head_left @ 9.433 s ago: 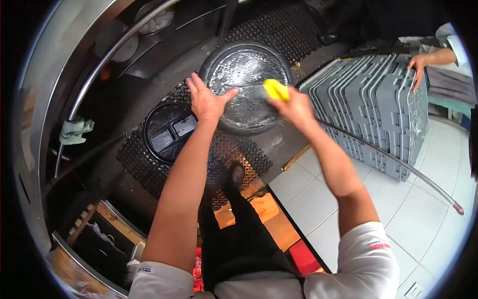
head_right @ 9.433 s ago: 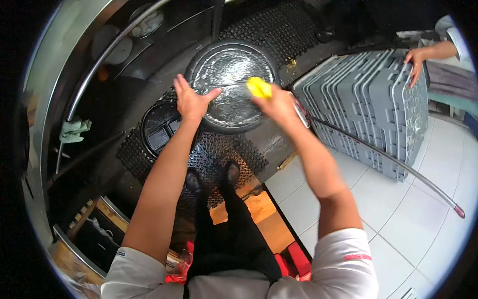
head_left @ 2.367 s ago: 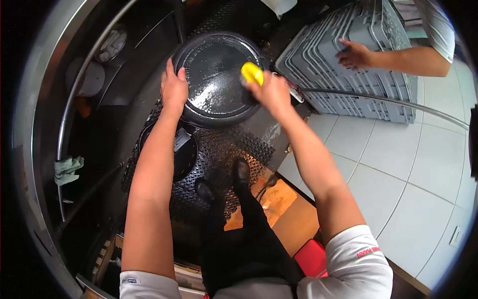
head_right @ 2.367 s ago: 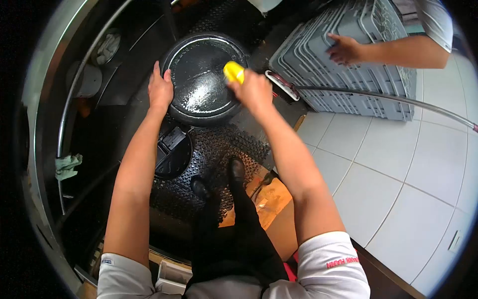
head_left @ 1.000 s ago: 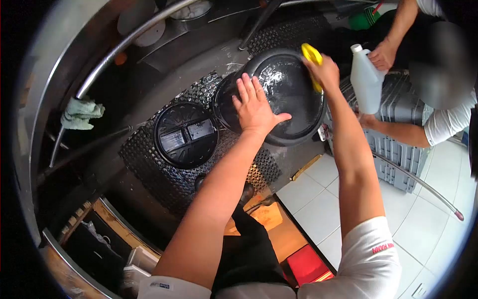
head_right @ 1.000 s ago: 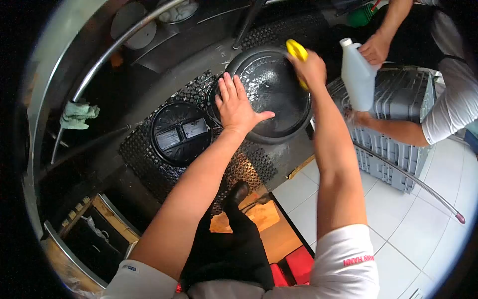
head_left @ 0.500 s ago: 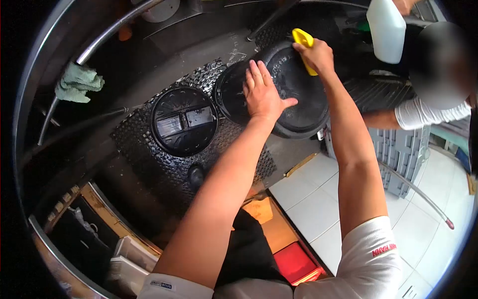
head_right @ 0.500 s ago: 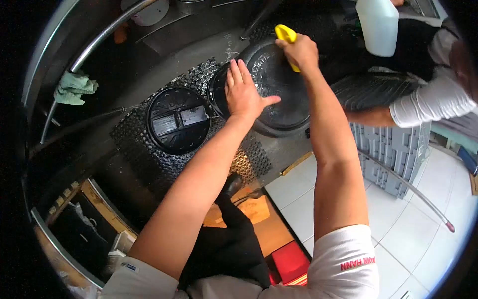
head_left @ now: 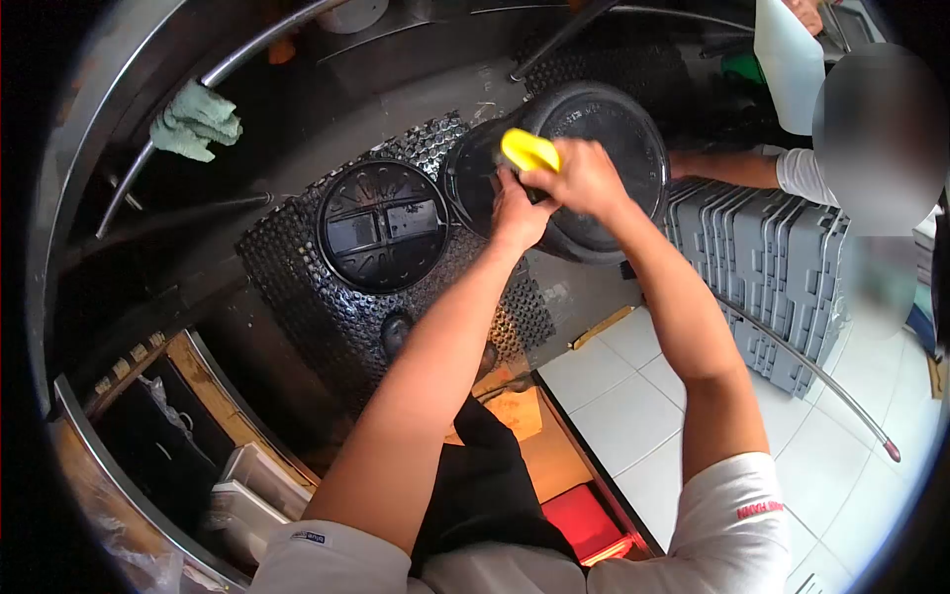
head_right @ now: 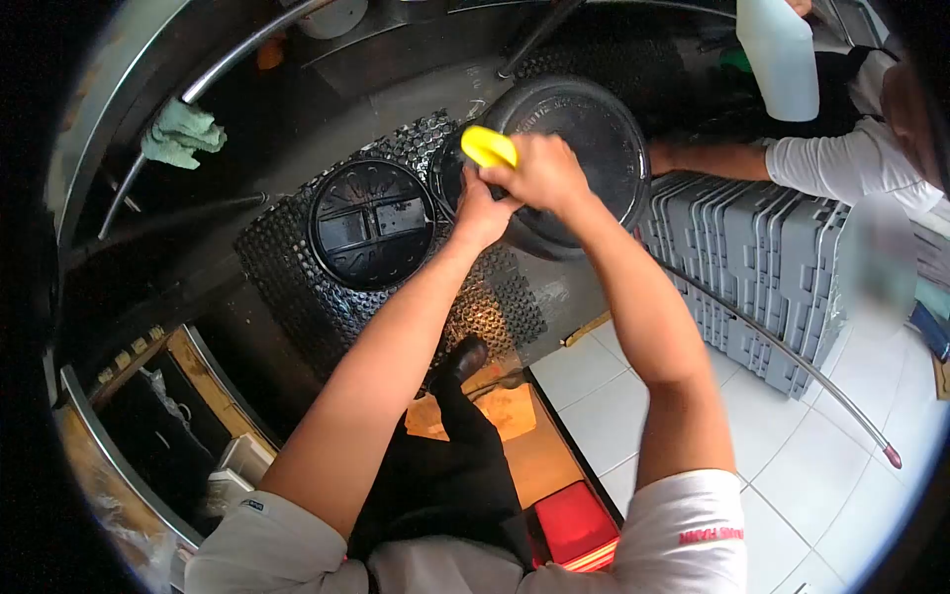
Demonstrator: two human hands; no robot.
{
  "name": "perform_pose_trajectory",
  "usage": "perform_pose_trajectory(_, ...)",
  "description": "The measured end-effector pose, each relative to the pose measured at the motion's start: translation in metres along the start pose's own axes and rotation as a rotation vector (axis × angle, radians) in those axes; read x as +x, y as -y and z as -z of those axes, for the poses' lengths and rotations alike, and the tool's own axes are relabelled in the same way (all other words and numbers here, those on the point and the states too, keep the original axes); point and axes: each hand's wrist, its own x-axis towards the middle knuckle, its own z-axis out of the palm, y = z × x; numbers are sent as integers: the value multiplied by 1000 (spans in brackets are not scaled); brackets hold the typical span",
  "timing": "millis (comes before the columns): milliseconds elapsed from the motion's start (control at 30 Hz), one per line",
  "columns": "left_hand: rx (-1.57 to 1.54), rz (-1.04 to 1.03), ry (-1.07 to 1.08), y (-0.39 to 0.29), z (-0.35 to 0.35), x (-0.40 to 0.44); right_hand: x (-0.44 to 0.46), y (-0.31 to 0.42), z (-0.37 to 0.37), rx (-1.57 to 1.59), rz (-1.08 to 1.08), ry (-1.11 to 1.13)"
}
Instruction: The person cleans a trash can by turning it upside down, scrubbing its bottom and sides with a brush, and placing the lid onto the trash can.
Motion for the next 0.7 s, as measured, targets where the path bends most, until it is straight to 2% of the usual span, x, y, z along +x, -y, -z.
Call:
perform_pose_trajectory(33, 68, 1, -40, 3, 0, -1, -6, -8, -3, -59, 24, -29)
perform_pose_trajectory(100, 70, 24, -64, -1, -8, -5, 13, -36, 16, 39, -246, -181)
perform_pose_trajectory(133, 47, 5, -68, -2, -11, -3, 30, -50, 32, -12, -355, -222)
perform_pose_trajectory(167, 50, 9, -78, -2, -13, -3, 45, -65, 30, -22, -364, -257)
perform_pose_trajectory(233, 60, 14, -107, -4, -9, 0, 35, -21, 19, -103, -240, -139)
perform_pose_trajectory(300, 13, 7, -37, 6, -1, 3, 7, 5, 5, -39, 51, 55)
perform_pose_trajectory(367, 26, -62, -138, 8, -9, -4, 22, 2, 9, -176, -12, 15)
perform_pose_trajectory(400, 25, -22, -123, -1, -10, -7, 48, -10, 23, -214, -154, -55)
perform_pose_trajectory(433, 23, 21, -111, -6, -10, -7, 74, -30, 32, -245, -190, -193)
perform_pose_trajectory(500, 20, 3, -112, -2, -9, -3, 99, -38, 40, -194, -253, -134)
perform_pose_trajectory(533, 14, -7, -119, 1, -9, -3, 89, -22, 35, -261, -171, -44)
perform_pose_trajectory(567, -1, -17, -129, 3, -10, -2, 66, 7, 36, -217, -50, 158)
perform_pose_trajectory(600, 3, 20, -54, 7, -9, 2, 54, 5, 28, -223, 35, 207)
perform_pose_trajectory(633, 11, 21, -97, 11, -12, -1, 47, 2, 23, -223, 120, 250)
perform_pose_trajectory(667, 24, 14, -142, 12, -18, -6, 59, -3, 39, -117, -90, 230)
perform_pose_trajectory(700, 35, -3, -197, 9, -20, -5, 81, -21, 45, -302, -175, 52)
